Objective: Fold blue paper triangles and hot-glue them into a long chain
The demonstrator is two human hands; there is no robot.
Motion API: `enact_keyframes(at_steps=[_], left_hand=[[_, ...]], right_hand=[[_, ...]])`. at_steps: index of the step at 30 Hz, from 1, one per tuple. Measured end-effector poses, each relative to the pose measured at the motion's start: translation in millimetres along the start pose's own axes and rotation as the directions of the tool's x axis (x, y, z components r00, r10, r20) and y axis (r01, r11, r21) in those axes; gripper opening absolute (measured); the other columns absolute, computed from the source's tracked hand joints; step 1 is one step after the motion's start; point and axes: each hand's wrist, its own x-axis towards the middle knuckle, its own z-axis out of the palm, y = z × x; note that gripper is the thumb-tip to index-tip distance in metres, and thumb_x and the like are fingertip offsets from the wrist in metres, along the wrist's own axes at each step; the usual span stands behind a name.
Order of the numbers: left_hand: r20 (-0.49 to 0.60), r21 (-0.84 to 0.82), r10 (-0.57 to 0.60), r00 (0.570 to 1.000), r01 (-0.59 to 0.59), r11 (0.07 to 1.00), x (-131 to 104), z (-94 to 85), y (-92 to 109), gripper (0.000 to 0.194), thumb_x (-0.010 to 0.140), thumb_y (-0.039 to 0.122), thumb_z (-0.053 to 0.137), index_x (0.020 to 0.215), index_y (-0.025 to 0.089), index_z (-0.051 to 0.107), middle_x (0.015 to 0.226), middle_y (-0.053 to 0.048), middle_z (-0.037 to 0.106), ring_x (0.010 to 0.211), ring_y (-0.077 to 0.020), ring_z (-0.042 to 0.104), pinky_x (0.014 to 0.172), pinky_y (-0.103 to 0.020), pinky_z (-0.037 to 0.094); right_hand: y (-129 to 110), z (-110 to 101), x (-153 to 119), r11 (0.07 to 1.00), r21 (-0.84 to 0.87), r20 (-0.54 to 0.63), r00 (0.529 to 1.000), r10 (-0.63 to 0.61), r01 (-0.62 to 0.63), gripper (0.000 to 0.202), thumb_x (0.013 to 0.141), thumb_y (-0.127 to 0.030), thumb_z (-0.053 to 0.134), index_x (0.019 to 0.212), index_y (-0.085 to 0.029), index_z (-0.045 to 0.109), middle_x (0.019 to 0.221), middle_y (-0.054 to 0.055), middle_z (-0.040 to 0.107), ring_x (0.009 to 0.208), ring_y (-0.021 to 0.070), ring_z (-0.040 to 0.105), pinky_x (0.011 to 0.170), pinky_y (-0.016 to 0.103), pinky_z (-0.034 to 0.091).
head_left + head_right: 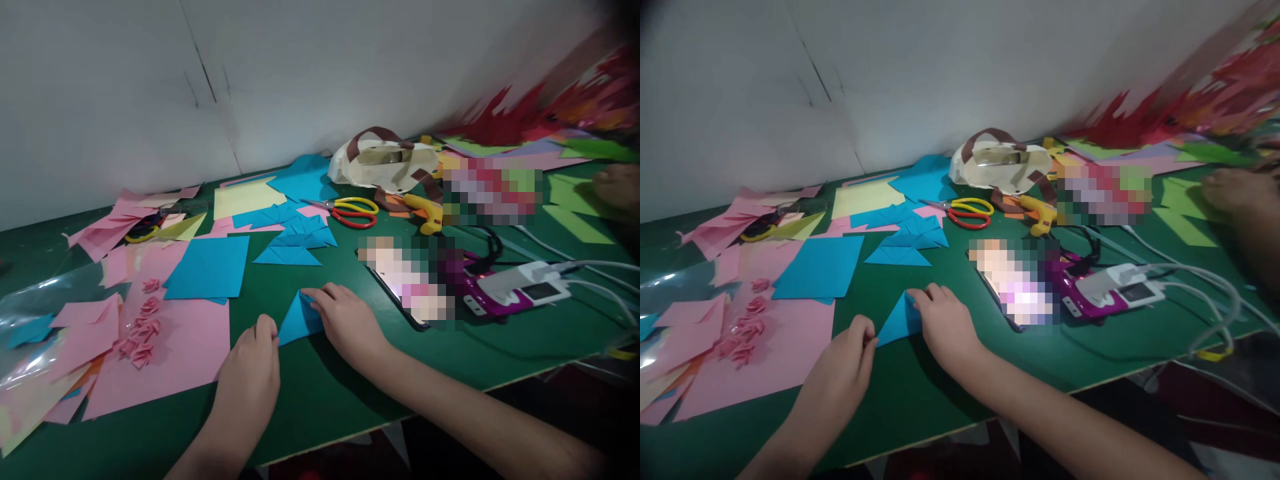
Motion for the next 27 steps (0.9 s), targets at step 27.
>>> enact_keyframes(at_steps=[27], left_hand=[[-0.242, 0.412, 0.196, 0.950, -0.082, 0.907, -37, 60.0, 32, 0.075, 0.072, 0.046, 0.066, 0.132, 0.008, 0.044, 0.135, -0.022, 0.044, 0.124, -0.0430, 0.040, 0.096, -0.063, 0.035]], right_hand=[[-4, -1, 5, 0.993, -0.119, 0.088, 0.996, 0.005, 0.005, 0.034, 0.090, -0.016, 0.040, 0.120, -0.023, 0.055, 0.091, 0.009, 0.059, 0.080, 0.0199, 0.058, 0.060, 0.027, 0.039]])
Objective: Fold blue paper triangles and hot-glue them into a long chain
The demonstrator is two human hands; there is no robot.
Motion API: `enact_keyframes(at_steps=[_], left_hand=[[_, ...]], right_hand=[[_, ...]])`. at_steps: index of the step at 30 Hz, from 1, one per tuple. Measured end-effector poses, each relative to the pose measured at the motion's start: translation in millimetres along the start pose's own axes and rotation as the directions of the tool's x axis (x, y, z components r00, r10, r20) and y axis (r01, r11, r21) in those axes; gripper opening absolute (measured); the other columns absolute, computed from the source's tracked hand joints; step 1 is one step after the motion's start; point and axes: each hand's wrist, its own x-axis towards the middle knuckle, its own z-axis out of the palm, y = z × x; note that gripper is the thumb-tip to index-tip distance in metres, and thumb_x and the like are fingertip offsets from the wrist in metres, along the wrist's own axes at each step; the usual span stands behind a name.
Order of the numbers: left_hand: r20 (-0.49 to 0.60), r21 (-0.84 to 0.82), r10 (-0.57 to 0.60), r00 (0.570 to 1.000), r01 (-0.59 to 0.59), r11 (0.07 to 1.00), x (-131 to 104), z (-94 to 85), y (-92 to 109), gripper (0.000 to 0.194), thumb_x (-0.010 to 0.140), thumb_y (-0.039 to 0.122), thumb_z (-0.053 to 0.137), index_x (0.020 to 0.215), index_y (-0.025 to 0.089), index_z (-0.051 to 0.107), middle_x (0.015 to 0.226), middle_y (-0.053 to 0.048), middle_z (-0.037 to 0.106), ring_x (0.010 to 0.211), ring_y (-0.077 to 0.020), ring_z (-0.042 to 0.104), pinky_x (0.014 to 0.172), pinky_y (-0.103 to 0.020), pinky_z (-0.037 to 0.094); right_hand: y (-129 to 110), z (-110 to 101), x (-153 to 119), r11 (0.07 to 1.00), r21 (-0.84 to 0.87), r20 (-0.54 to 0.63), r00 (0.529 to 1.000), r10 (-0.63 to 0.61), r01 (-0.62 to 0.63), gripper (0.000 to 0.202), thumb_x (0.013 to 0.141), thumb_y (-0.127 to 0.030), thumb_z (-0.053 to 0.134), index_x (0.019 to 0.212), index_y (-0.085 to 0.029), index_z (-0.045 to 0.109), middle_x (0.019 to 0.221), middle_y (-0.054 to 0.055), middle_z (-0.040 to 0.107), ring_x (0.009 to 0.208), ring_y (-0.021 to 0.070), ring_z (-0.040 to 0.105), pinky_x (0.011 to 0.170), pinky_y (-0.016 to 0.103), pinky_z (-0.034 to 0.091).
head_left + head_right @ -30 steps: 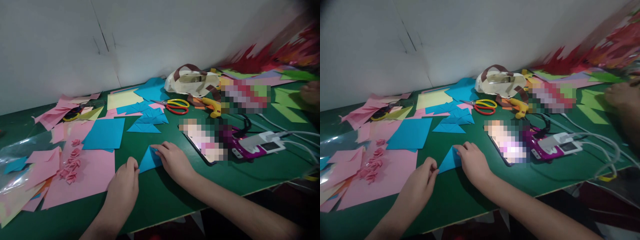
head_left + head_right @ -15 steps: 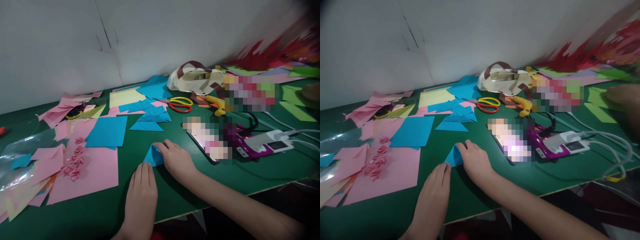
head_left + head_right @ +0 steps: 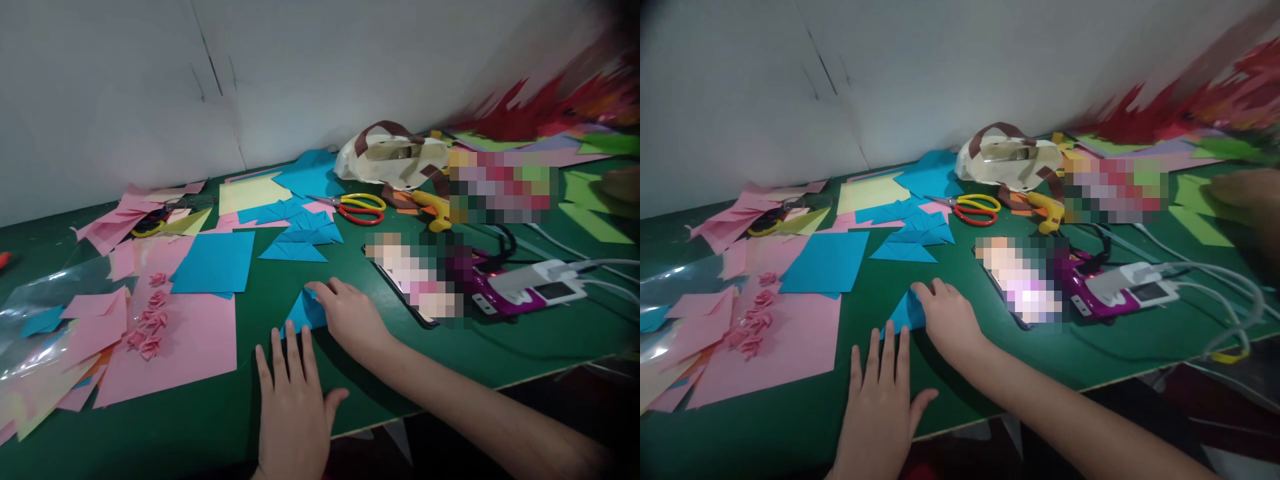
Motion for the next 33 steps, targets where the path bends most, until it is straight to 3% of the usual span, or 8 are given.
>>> enact_keyframes(at_steps=[8, 14, 19, 24, 30, 33], left_hand=[[-0.016, -0.039, 0.017, 1.000, -0.018, 0.999, -3, 3.7, -2, 0.086, 0.071, 0.065, 0.056, 0.135, 0.009, 0.041, 0.137, -0.021, 0.043, 0.126, -0.0417, 0.037, 0.099, -0.056, 0.036], [0.014, -0.058, 0.020, 1.000, -0.019, 0.998, -3, 0.7, -7, 0.079, 0.076, 0.060, 0.053, 0.137, 0.010, 0.038, 0.137, -0.020, 0.044, 0.120, -0.0387, 0.043, 0.086, -0.049, 0.049], [0.010, -0.080, 0.005, 1.000, -0.004, 0.997, -3, -0.6, -11, 0.076, 0.080, 0.060, 0.047, 0.139, 0.012, 0.035, 0.135, -0.019, 0.044, 0.117, -0.0381, 0.044, 0.084, -0.050, 0.049], [0.019, -0.068, 0.003, 1.000, -0.002, 0.998, 1, -4.5, -11, 0.074, 0.079, 0.059, 0.049, 0.135, 0.012, 0.041, 0.132, -0.018, 0.048, 0.112, -0.0380, 0.047, 0.082, -0.051, 0.048], [-0.044, -0.061, 0.000, 0.999, -0.003, 0.998, 1, -5.2, -8, 0.076, 0.078, 0.063, 0.047, 0.132, 0.009, 0.046, 0.134, -0.020, 0.048, 0.124, -0.0404, 0.038, 0.090, -0.053, 0.041], [-0.077, -0.056, 0.035, 0.996, -0.039, 0.998, -2, -1.5, -8, 0.078, 0.080, 0.063, 0.043, 0.133, 0.006, 0.044, 0.136, -0.021, 0.045, 0.124, -0.0365, 0.040, 0.090, -0.048, 0.042]], right_hand=[[1, 5, -2, 1.000, 0.008, -0.042, 0.999, -0.020, 0.021, 0.038, 0.088, -0.012, 0.042, 0.123, -0.022, 0.053, 0.094, 0.009, 0.059, 0.083, 0.0193, 0.056, 0.066, 0.028, 0.042], [0, 2, -1, 1.000, 0.008, -0.005, 1.000, -0.007, 0.007, 0.038, 0.088, -0.012, 0.042, 0.123, -0.021, 0.054, 0.095, 0.010, 0.059, 0.085, 0.0211, 0.057, 0.069, 0.030, 0.043], [2, 4, -1, 0.999, 0.033, -0.035, 0.999, -0.014, 0.015, 0.038, 0.087, -0.011, 0.041, 0.122, -0.022, 0.055, 0.092, 0.008, 0.059, 0.083, 0.0193, 0.057, 0.066, 0.028, 0.042], [3, 2, -1, 1.000, 0.026, -0.007, 1.000, -0.011, 0.011, 0.040, 0.086, -0.011, 0.042, 0.123, -0.023, 0.053, 0.094, 0.008, 0.058, 0.084, 0.0192, 0.057, 0.062, 0.027, 0.040], [1, -1, -2, 1.000, 0.029, 0.043, 0.999, -0.006, 0.005, 0.044, 0.086, -0.009, 0.042, 0.127, -0.022, 0.050, 0.100, 0.009, 0.057, 0.091, 0.0209, 0.057, 0.063, 0.027, 0.041], [2, 0, -2, 1.000, 0.031, 0.025, 1.000, -0.008, 0.007, 0.044, 0.086, -0.009, 0.042, 0.127, -0.022, 0.051, 0.099, 0.009, 0.058, 0.089, 0.0207, 0.057, 0.061, 0.026, 0.042]])
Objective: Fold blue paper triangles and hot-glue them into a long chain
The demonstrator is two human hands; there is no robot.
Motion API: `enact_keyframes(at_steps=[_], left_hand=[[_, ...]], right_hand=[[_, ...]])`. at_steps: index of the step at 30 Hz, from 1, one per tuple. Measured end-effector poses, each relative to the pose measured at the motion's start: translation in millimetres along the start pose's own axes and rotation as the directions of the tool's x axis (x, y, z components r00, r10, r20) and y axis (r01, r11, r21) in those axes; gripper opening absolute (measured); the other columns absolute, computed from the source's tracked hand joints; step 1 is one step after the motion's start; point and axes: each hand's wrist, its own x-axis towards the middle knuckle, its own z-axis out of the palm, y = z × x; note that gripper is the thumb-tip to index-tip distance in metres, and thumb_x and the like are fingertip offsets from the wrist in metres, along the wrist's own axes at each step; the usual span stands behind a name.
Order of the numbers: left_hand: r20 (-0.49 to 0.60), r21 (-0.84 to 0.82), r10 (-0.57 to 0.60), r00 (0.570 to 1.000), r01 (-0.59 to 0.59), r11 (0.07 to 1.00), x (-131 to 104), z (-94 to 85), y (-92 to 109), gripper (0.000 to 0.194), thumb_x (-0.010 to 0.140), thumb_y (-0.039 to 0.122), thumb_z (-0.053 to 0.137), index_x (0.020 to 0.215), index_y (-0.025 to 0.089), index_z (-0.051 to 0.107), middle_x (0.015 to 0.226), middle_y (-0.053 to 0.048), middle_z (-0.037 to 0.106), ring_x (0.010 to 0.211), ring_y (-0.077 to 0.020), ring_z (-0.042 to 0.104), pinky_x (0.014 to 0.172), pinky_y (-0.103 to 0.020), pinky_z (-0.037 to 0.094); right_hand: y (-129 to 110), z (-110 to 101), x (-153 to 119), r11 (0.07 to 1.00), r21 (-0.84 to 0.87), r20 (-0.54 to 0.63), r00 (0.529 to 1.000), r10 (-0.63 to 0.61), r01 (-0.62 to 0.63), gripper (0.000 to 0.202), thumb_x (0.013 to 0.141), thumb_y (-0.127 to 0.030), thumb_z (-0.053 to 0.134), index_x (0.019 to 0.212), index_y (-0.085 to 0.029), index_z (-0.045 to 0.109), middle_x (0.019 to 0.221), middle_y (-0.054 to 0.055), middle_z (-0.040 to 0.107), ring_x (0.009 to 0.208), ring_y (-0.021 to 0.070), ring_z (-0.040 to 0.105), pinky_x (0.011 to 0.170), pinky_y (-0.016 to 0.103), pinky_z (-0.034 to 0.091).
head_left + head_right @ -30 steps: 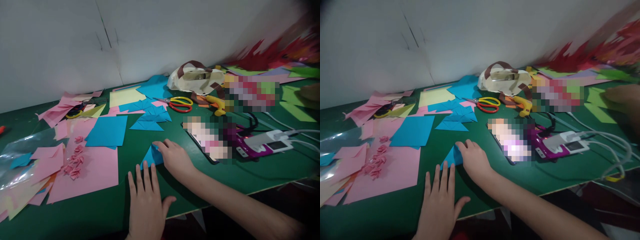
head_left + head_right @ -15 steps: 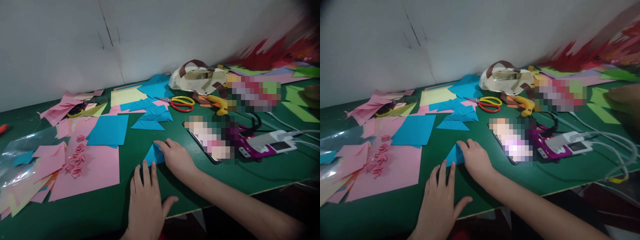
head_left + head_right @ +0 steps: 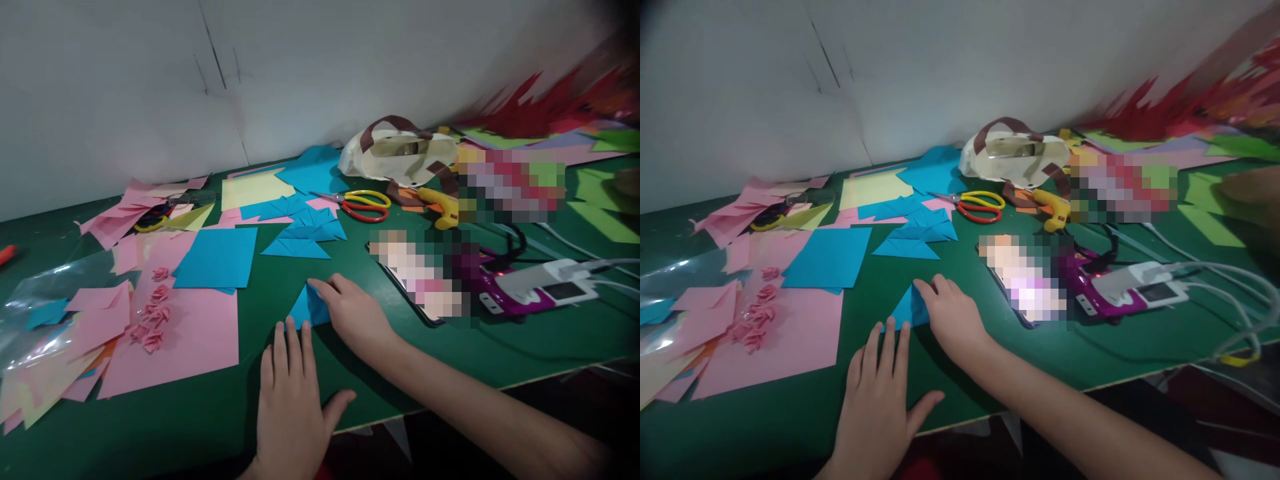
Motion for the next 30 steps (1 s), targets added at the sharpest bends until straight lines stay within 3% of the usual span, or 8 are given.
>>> enact_keyframes(at_steps=[4, 10, 15, 22, 26, 30], left_hand=[[0.007, 0.021, 0.011, 1.000, -0.011, 1.000, -2, 1.7, 0, 0.076, 0.082, 0.063, 0.039, 0.133, 0.008, 0.043, 0.138, -0.020, 0.043, 0.121, -0.0324, 0.045, 0.087, -0.043, 0.045], [-0.004, 0.059, 0.027, 1.000, -0.027, 0.998, 1, -1.7, 1, 0.082, 0.075, 0.063, 0.052, 0.130, 0.002, 0.046, 0.132, -0.025, 0.048, 0.114, -0.0353, 0.051, 0.086, -0.045, 0.045], [-0.007, 0.102, 0.059, 0.998, -0.058, 0.993, 2, -1.7, 0, 0.083, 0.073, 0.065, 0.052, 0.123, -0.001, 0.052, 0.129, -0.025, 0.050, 0.111, -0.0340, 0.053, 0.084, -0.043, 0.047], [0.133, 0.054, 0.062, 0.989, -0.069, 0.996, 9, -6.2, -5, 0.083, 0.072, 0.070, 0.049, 0.123, 0.005, 0.054, 0.131, -0.022, 0.049, 0.108, -0.0334, 0.052, 0.086, -0.044, 0.045], [0.209, -0.051, 0.141, 0.968, -0.133, 0.990, 21, -13.9, -17, 0.075, 0.072, 0.072, 0.045, 0.116, 0.012, 0.060, 0.136, -0.017, 0.045, 0.093, -0.0276, 0.056, 0.071, -0.039, 0.049], [0.217, -0.101, 0.191, 0.957, -0.173, 0.980, 29, -18.3, -24, 0.083, 0.069, 0.075, 0.046, 0.122, 0.012, 0.055, 0.134, -0.018, 0.048, 0.090, -0.0267, 0.055, 0.070, -0.039, 0.048]], right_hand=[[0, 0, 0, 1.000, -0.007, -0.016, 1.000, -0.005, 0.005, 0.044, 0.085, -0.009, 0.042, 0.126, -0.022, 0.051, 0.098, 0.009, 0.059, 0.089, 0.0200, 0.057, 0.060, 0.025, 0.042], [0, 0, -1, 1.000, -0.011, -0.020, 1.000, -0.011, 0.010, 0.045, 0.085, -0.007, 0.041, 0.127, -0.021, 0.051, 0.097, 0.009, 0.059, 0.087, 0.0201, 0.057, 0.060, 0.025, 0.042], [0, 5, -1, 1.000, 0.004, -0.060, 0.998, 0.005, -0.004, 0.041, 0.087, -0.010, 0.040, 0.125, -0.019, 0.051, 0.094, 0.009, 0.059, 0.086, 0.0198, 0.057, 0.063, 0.026, 0.042], [-3, 5, -1, 0.998, 0.043, -0.105, 0.993, 0.056, -0.052, 0.023, 0.092, -0.018, 0.041, 0.110, -0.019, 0.055, 0.090, 0.007, 0.059, 0.079, 0.0178, 0.058, 0.059, 0.026, 0.038], [-1, 1, -1, 0.998, 0.001, -0.114, 0.991, 0.062, -0.063, 0.014, 0.092, -0.022, 0.044, 0.099, -0.018, 0.055, 0.084, 0.006, 0.062, 0.074, 0.0176, 0.059, 0.058, 0.026, 0.033], [9, 0, 0, 0.996, -0.059, -0.197, 0.979, 0.055, -0.067, 0.023, 0.089, -0.037, 0.048, 0.089, -0.016, 0.055, 0.071, 0.005, 0.063, 0.066, 0.0199, 0.058, 0.060, 0.029, 0.031]])
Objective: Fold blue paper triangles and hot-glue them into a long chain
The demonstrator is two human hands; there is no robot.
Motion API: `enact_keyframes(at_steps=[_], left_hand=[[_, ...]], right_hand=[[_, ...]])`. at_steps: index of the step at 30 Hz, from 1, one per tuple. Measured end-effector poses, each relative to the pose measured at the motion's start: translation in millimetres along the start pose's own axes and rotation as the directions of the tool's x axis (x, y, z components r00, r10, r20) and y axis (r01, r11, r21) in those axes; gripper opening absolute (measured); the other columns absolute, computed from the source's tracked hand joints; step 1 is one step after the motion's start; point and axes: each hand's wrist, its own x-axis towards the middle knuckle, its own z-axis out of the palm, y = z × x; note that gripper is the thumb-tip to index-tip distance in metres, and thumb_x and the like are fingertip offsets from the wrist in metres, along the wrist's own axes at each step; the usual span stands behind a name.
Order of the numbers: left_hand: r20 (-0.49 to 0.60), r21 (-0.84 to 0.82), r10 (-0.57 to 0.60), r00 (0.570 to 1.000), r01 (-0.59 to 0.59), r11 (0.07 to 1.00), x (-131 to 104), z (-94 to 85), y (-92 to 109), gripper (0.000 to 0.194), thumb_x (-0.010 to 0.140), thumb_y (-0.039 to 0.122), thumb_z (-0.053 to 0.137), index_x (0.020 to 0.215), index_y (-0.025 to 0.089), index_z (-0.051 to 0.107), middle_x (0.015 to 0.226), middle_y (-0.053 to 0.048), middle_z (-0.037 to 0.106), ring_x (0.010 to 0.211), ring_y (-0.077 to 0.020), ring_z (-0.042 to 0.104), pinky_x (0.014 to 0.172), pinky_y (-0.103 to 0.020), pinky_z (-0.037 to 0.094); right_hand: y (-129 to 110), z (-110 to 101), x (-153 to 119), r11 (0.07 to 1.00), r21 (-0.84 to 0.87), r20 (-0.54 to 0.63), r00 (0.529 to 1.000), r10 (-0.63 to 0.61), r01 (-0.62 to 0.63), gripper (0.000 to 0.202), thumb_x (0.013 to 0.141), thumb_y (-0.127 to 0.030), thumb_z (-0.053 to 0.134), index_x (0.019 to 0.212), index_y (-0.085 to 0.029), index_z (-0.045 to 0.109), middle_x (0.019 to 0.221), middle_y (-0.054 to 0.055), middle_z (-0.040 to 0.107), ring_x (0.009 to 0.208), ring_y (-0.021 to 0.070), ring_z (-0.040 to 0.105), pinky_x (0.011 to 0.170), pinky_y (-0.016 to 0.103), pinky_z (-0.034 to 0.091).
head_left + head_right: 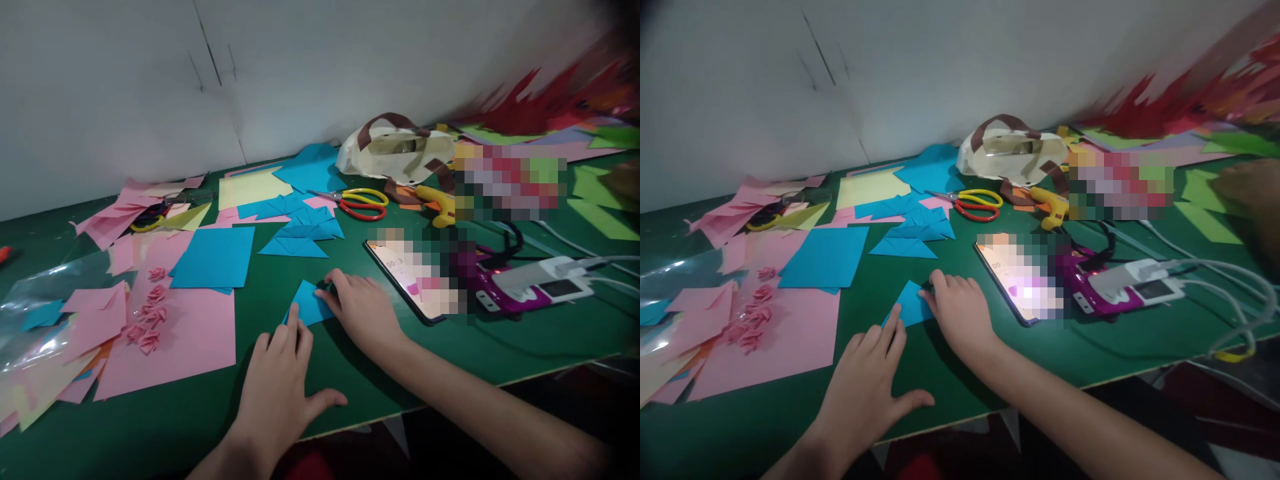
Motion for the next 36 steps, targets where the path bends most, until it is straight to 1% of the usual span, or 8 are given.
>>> enact_keyframes(at_steps=[3, 7, 13, 17, 21, 26, 31, 36], left_hand=[[0.001, 0.016, 0.010, 1.000, -0.010, 1.000, 2, -0.1, -1, 0.094, 0.065, 0.075, 0.050, 0.134, 0.012, 0.042, 0.135, -0.020, 0.046, 0.090, -0.0266, 0.055, 0.072, -0.039, 0.047], [0.000, 0.029, 0.010, 1.000, -0.010, 1.000, 2, 1.1, 0, 0.099, 0.063, 0.077, 0.050, 0.136, 0.011, 0.038, 0.135, -0.022, 0.046, 0.092, -0.0276, 0.054, 0.075, -0.040, 0.047], [-0.009, 0.057, -0.003, 1.000, 0.004, 0.998, 2, 2.0, 2, 0.099, 0.062, 0.076, 0.051, 0.136, 0.011, 0.039, 0.134, -0.021, 0.047, 0.093, -0.0283, 0.053, 0.075, -0.040, 0.046], [0.024, 0.052, -0.016, 1.000, 0.014, 0.999, 2, 2.1, 3, 0.098, 0.064, 0.075, 0.051, 0.137, 0.012, 0.037, 0.138, -0.021, 0.042, 0.092, -0.0280, 0.053, 0.075, -0.040, 0.046], [0.140, -0.008, -0.021, 0.990, 0.023, 1.000, 6, -4.1, 0, 0.101, 0.064, 0.077, 0.048, 0.139, 0.012, 0.033, 0.144, -0.019, 0.034, 0.093, -0.0289, 0.053, 0.076, -0.042, 0.046], [0.226, -0.105, 0.004, 0.974, 0.020, 0.994, 10, -12.3, -6, 0.101, 0.065, 0.078, 0.045, 0.140, 0.013, 0.030, 0.147, -0.011, 0.028, 0.096, -0.0299, 0.051, 0.079, -0.044, 0.045], [0.172, -0.164, 0.010, 0.985, 0.018, 0.986, 8, -5.8, -11, 0.100, 0.066, 0.079, 0.042, 0.141, 0.013, 0.029, 0.145, -0.014, 0.032, 0.097, -0.0313, 0.052, 0.082, -0.048, 0.043], [0.020, -0.249, 0.098, 0.995, -0.090, 0.964, 8, 2.4, -17, 0.091, 0.070, 0.077, 0.038, 0.138, 0.016, 0.035, 0.143, -0.015, 0.037, 0.126, -0.0340, 0.037, 0.098, -0.051, 0.033]], right_hand=[[10, 1, 0, 0.998, 0.044, -0.042, 0.998, -0.041, 0.043, 0.028, 0.086, -0.043, 0.051, 0.084, -0.016, 0.055, 0.068, 0.004, 0.063, 0.066, 0.0200, 0.058, 0.064, 0.030, 0.031], [21, 0, -2, 0.971, 0.193, -0.052, 0.989, -0.137, 0.144, 0.030, 0.087, -0.047, 0.048, 0.085, -0.017, 0.055, 0.068, 0.002, 0.060, 0.066, 0.0174, 0.055, 0.064, 0.027, 0.031], [25, -1, -7, 0.984, 0.084, -0.103, 0.984, -0.148, 0.157, 0.035, 0.089, -0.046, 0.044, 0.101, -0.016, 0.056, 0.073, 0.006, 0.062, 0.071, 0.0208, 0.056, 0.065, 0.030, 0.033], [32, -2, -10, 0.973, 0.191, -0.025, 0.992, -0.126, 0.129, 0.025, 0.087, -0.036, 0.052, 0.101, -0.016, 0.056, 0.083, 0.007, 0.063, 0.077, 0.0213, 0.056, 0.067, 0.030, 0.038], [40, -2, -14, 0.926, 0.343, 0.022, 0.984, -0.176, 0.158, 0.015, 0.089, -0.023, 0.049, 0.099, -0.018, 0.058, 0.086, 0.006, 0.061, 0.081, 0.0201, 0.054, 0.069, 0.030, 0.042], [44, 2, -21, 0.922, 0.327, 0.003, 0.975, -0.221, 0.208, 0.030, 0.090, -0.011, 0.038, 0.112, -0.020, 0.057, 0.081, 0.006, 0.056, 0.077, 0.0196, 0.050, 0.069, 0.031, 0.043], [41, 6, -29, 0.944, 0.243, -0.023, 0.974, -0.223, 0.222, 0.040, 0.087, -0.003, 0.035, 0.118, -0.017, 0.055, 0.085, 0.008, 0.054, 0.079, 0.0200, 0.049, 0.070, 0.033, 0.045], [34, 8, -33, 0.948, 0.211, -0.077, 0.970, -0.229, 0.240, 0.031, 0.088, -0.012, 0.040, 0.114, -0.013, 0.057, 0.095, 0.013, 0.057, 0.086, 0.0235, 0.053, 0.075, 0.038, 0.048]])
